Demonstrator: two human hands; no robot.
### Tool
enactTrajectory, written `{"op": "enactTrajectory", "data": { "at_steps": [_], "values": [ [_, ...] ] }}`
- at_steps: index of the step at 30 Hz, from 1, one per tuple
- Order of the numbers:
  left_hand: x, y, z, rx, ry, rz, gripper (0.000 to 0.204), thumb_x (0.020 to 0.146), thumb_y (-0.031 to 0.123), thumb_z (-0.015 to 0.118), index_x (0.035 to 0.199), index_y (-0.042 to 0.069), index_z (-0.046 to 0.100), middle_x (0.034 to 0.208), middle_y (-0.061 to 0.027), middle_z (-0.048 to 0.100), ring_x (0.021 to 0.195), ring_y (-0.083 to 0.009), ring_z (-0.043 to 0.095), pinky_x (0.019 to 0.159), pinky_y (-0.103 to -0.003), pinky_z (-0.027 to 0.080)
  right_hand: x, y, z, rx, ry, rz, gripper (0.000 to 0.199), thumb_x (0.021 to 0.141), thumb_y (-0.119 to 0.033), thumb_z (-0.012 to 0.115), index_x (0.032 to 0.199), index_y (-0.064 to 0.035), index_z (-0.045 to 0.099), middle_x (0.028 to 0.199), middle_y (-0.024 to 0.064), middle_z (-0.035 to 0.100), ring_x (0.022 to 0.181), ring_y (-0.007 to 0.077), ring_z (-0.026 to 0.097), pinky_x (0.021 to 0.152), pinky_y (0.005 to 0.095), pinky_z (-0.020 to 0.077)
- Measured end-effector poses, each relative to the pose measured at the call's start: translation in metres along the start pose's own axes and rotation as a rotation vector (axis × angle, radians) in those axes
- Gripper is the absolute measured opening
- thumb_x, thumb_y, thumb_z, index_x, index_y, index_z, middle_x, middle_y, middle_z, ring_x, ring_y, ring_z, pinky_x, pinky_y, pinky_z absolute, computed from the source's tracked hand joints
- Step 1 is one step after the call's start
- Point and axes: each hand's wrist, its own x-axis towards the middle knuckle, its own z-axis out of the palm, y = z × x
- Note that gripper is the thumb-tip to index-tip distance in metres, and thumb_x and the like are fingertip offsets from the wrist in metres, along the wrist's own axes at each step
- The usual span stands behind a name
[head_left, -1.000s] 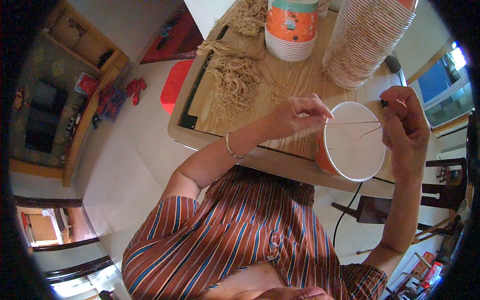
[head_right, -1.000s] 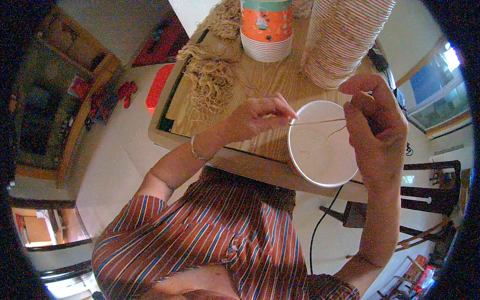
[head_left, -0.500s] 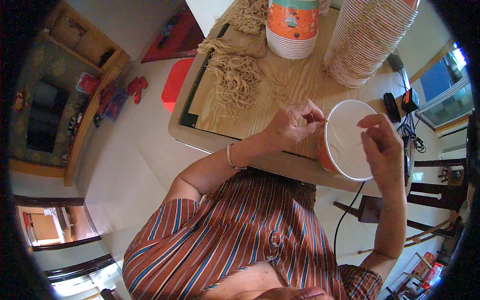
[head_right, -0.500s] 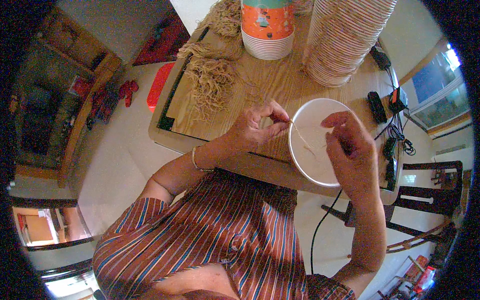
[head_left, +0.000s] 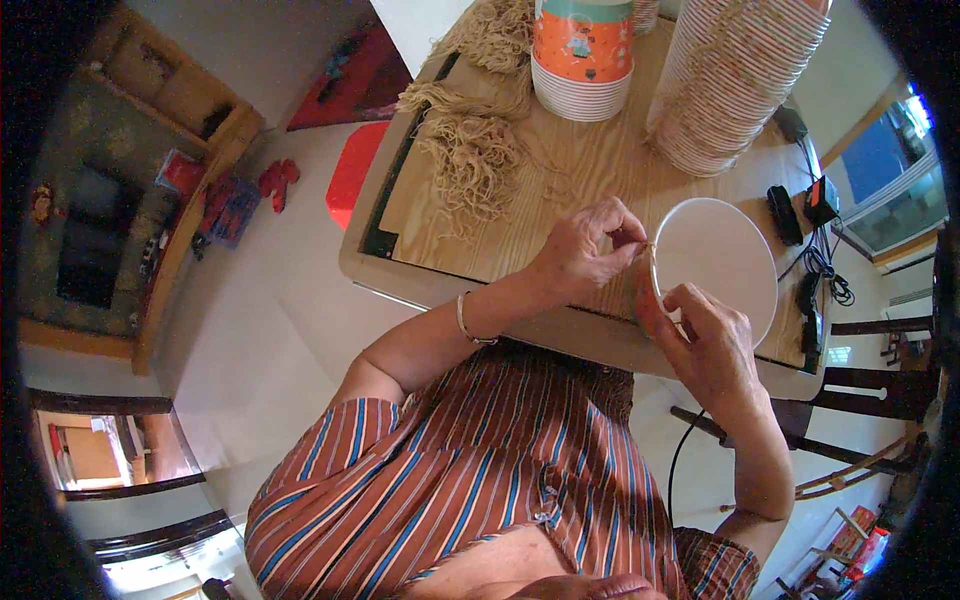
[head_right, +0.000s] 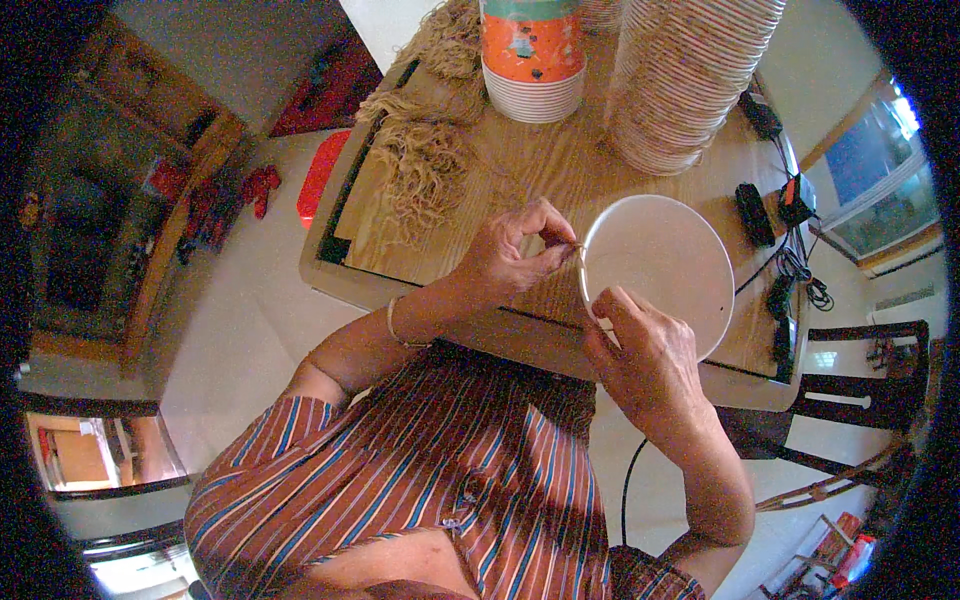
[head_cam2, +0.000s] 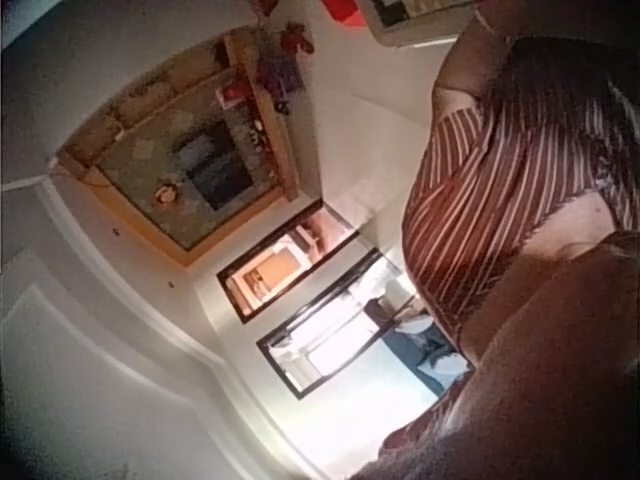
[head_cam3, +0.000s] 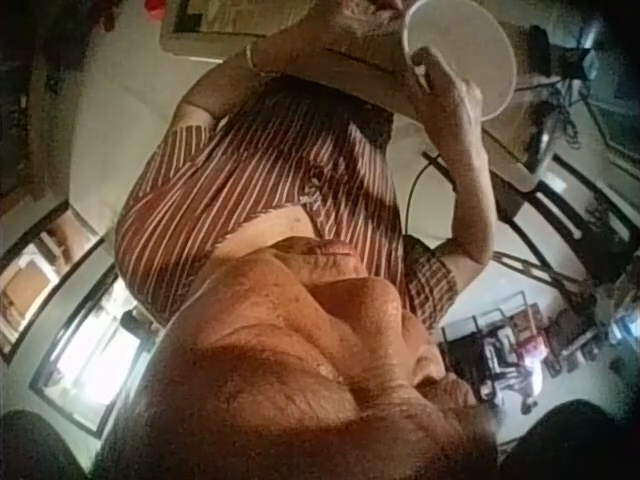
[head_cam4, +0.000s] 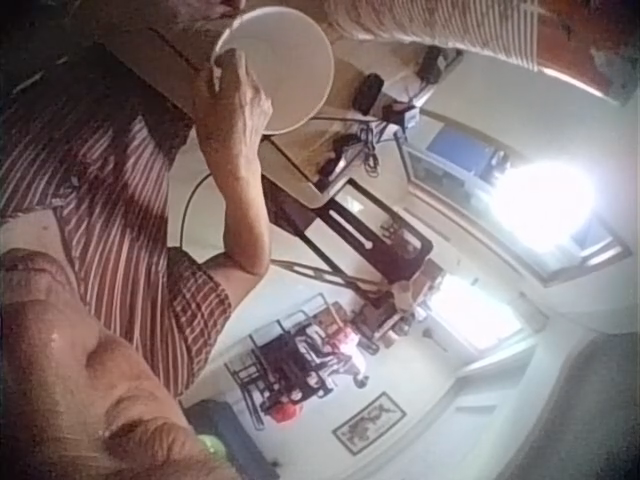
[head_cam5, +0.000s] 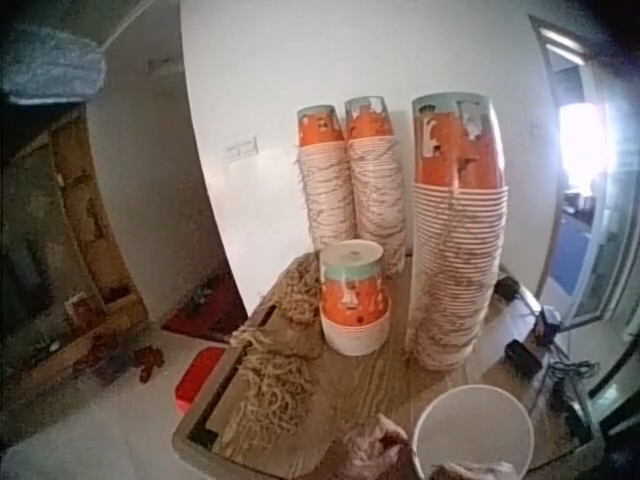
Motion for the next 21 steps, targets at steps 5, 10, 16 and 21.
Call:
{"op": "enactTrajectory", "data": {
  "at_steps": [5,10,16,21],
  "values": [
    [0.0,0.017,-0.006,0.048,0.064,0.002,0.009,0.082,0.003,0.065,0.09,0.003,0.061,0.082,-0.0044,0.06,0.078,-0.0127,0.062,0.073,-0.027,0.051,-0.001,0.004,-0.002,-0.039,0.021,-0.055,0.01,0.083,-0.009,0.062,0.082,-0.0047,0.053,0.075,0.0152,0.059,0.066,0.0356,0.062,0.06,0.0438,0.0493],
    [0.002,0.028,-0.009,0.055,0.016,0.039,0.008,0.081,0.002,0.066,0.087,0.003,0.06,0.081,-0.0047,0.059,0.076,-0.0132,0.062,0.071,-0.028,0.051,-0.001,0.006,-0.001,-0.076,0.083,-0.19,0.011,0.082,-0.007,0.062,0.08,-0.0046,0.052,0.072,0.0145,0.056,0.066,0.0346,0.061,0.058,0.0437,0.0487],
    [-0.004,0.025,-0.017,0.033,-0.011,-0.038,0.007,0.082,0.003,0.067,0.088,0.004,0.063,0.084,-0.0055,0.062,0.081,-0.0157,0.062,0.075,-0.03,0.05,-0.003,0.006,-0.004,-0.078,0.039,-0.114,0.012,0.08,-0.007,0.065,0.081,-0.0043,0.052,0.074,0.0133,0.057,0.068,0.034,0.061,0.058,0.0433,0.0497],
    [-0.021,-0.006,-0.013,0.291,-0.041,0.245,0.013,0.077,-0.001,0.067,0.087,0.003,0.059,0.084,-0.0093,0.059,0.075,-0.0219,0.061,0.066,-0.032,0.05,-0.001,0.006,0.0,-0.074,0.06,-0.176,0.012,0.08,-0.008,0.065,0.081,-0.0047,0.053,0.077,0.0126,0.056,0.067,0.034,0.061,0.058,0.0431,0.0502]
  ]
}}
